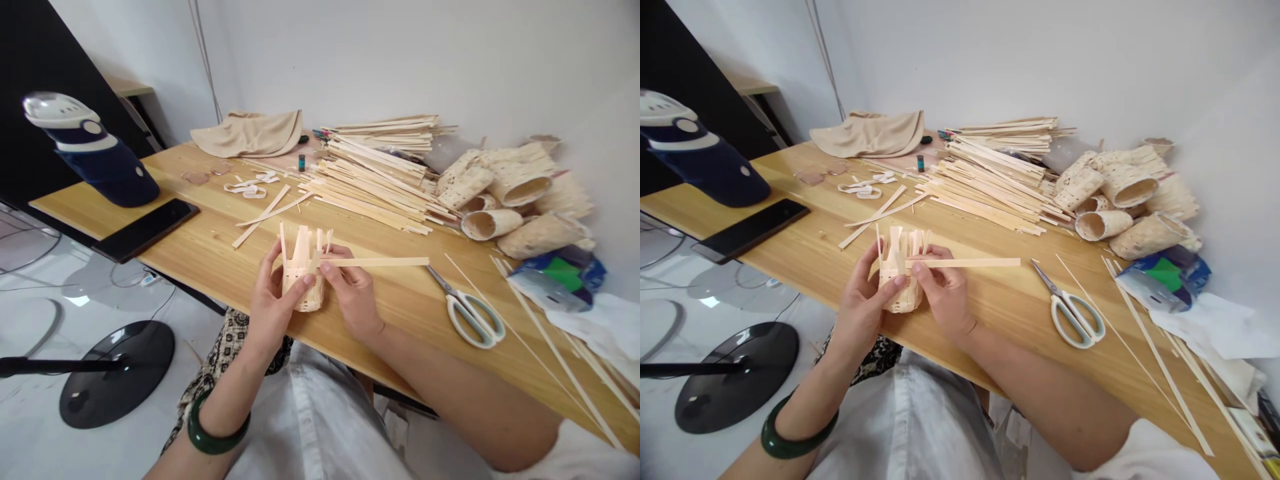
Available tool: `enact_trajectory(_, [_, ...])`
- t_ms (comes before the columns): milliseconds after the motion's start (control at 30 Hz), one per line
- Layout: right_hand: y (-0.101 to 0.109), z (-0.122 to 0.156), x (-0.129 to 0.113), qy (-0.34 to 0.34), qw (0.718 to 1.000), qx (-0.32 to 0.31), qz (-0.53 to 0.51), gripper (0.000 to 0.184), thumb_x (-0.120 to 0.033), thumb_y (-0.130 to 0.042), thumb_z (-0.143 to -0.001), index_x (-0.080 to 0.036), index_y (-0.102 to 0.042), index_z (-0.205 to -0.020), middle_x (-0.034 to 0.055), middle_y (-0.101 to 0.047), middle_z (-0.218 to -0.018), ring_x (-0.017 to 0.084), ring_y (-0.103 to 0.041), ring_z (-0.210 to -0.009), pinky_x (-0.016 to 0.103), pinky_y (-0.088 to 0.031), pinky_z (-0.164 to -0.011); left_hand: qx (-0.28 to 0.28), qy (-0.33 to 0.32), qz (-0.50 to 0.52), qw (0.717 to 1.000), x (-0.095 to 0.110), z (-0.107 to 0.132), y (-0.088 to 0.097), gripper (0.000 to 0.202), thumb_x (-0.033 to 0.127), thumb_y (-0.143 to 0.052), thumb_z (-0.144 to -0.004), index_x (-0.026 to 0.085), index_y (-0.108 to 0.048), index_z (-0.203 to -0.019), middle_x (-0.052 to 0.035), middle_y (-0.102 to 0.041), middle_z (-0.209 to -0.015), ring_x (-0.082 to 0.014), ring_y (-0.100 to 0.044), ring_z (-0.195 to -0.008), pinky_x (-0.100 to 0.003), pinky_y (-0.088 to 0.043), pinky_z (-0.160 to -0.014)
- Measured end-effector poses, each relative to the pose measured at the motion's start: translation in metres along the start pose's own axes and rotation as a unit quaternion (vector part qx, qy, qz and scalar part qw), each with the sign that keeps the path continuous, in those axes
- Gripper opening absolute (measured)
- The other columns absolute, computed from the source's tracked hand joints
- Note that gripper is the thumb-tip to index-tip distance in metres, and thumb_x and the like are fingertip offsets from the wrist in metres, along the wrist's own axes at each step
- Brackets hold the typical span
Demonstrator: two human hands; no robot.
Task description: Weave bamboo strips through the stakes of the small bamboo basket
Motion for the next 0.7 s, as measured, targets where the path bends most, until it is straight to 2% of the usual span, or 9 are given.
enact_trajectory(100, [0.001,-0.001,0.000,0.017,1.000,-0.004,0.014,0.015,-0.037,-0.072,-0.090,-0.026,-0.082,-0.088,0.0050,-0.070,-0.115,0.022,-0.066,-0.116,0.035,-0.053,-0.106,0.045,-0.050,0.012,0.998,0.000,0.002,0.001,0.098,0.033,-0.091,-0.074,0.038,-0.039,-0.157,-0.0084,-0.039,-0.169,-0.0335,-0.050,-0.147,-0.040,-0.054,-0.109])
enact_trajectory(133, [0.001,-0.001,-0.001,0.020,1.000,-0.004,0.018,0.016,-0.037,-0.071,-0.091,-0.026,-0.082,-0.089,0.0053,-0.070,-0.115,0.022,-0.066,-0.117,0.035,-0.053,-0.106,0.057,-0.049,0.025,0.997,0.001,0.002,0.001,0.100,0.032,-0.092,-0.071,0.039,-0.039,-0.157,-0.0063,-0.030,-0.174,-0.0335,-0.044,-0.152,-0.040,-0.052,-0.112])
enact_trajectory(167, [0.002,-0.001,-0.002,0.023,0.999,-0.005,0.021,0.017,-0.038,-0.071,-0.092,-0.026,-0.082,-0.090,0.0056,-0.070,-0.116,0.022,-0.066,-0.117,0.035,-0.053,-0.106,0.055,-0.028,0.040,0.997,0.002,0.002,0.001,0.101,0.032,-0.093,-0.069,0.038,-0.041,-0.156,-0.0061,-0.027,-0.175,-0.0337,-0.041,-0.153,-0.040,-0.050,-0.113])
enact_trajectory(200, [0.002,-0.001,-0.003,0.026,0.999,-0.008,0.023,0.017,-0.038,-0.070,-0.092,-0.026,-0.082,-0.091,0.0058,-0.070,-0.116,0.022,-0.066,-0.118,0.036,-0.053,-0.106,0.038,0.009,0.054,0.998,0.003,0.001,0.000,0.099,0.034,-0.093,-0.068,0.034,-0.044,-0.154,-0.0085,-0.033,-0.172,-0.0347,-0.042,-0.153,-0.041,-0.050,-0.114])
enact_trajectory(267, [0.002,0.000,-0.006,0.033,0.999,-0.021,0.027,0.017,-0.039,-0.070,-0.092,-0.027,-0.082,-0.093,0.0061,-0.070,-0.117,0.022,-0.065,-0.121,0.036,-0.054,-0.104,-0.020,0.088,0.066,0.994,0.005,0.000,-0.001,0.088,0.039,-0.093,-0.067,0.023,-0.055,-0.145,-0.0151,-0.055,-0.158,-0.0381,-0.051,-0.145,-0.046,-0.051,-0.113])
enact_trajectory(333, [0.002,0.001,-0.008,0.037,0.998,-0.036,0.030,0.017,-0.040,-0.070,-0.093,-0.027,-0.081,-0.095,0.0067,-0.070,-0.118,0.022,-0.064,-0.123,0.036,-0.055,-0.103,-0.058,0.120,0.048,0.990,0.006,0.000,-0.002,0.075,0.045,-0.091,-0.070,0.017,-0.064,-0.134,-0.0163,-0.068,-0.142,-0.0398,-0.060,-0.136,-0.049,-0.052,-0.110])
enact_trajectory(400, [0.001,0.003,-0.008,0.034,0.998,-0.039,0.028,0.019,-0.041,-0.069,-0.094,-0.026,-0.079,-0.098,0.0074,-0.069,-0.120,0.022,-0.064,-0.124,0.035,-0.056,-0.101,-0.060,0.102,0.030,0.992,0.007,0.000,-0.001,0.071,0.046,-0.091,-0.071,0.018,-0.067,-0.131,-0.0140,-0.072,-0.137,-0.0389,-0.063,-0.131,-0.048,-0.054,-0.107])
enact_trajectory(533, [-0.003,0.005,-0.008,0.011,1.000,-0.011,-0.006,0.020,-0.043,-0.073,-0.090,-0.025,-0.068,-0.098,0.0069,-0.068,-0.123,0.021,-0.068,-0.115,0.034,-0.058,-0.096,-0.065,0.084,0.039,0.994,0.006,0.003,-0.001,0.075,0.045,-0.093,-0.068,0.019,-0.067,-0.134,-0.0131,-0.074,-0.134,-0.0372,-0.067,-0.126,-0.043,-0.057,-0.100])
enact_trajectory(700, [-0.005,0.007,-0.011,-0.037,0.998,-0.047,-0.001,0.025,-0.047,-0.070,-0.090,-0.025,-0.067,-0.101,0.0078,-0.067,-0.132,0.023,-0.069,-0.114,0.036,-0.058,-0.098,-0.012,0.081,0.055,0.995,0.005,0.002,-0.005,0.069,0.044,-0.091,-0.071,0.017,-0.068,-0.131,-0.0131,-0.075,-0.130,-0.0349,-0.069,-0.121,-0.041,-0.058,-0.096])
Point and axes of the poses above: each hand's wrist, its own z-axis away from the middle knuckle, its own y-axis out of the back of the hand, x = y × z, the point moved 1 cm from there along -z, towards the middle knuckle
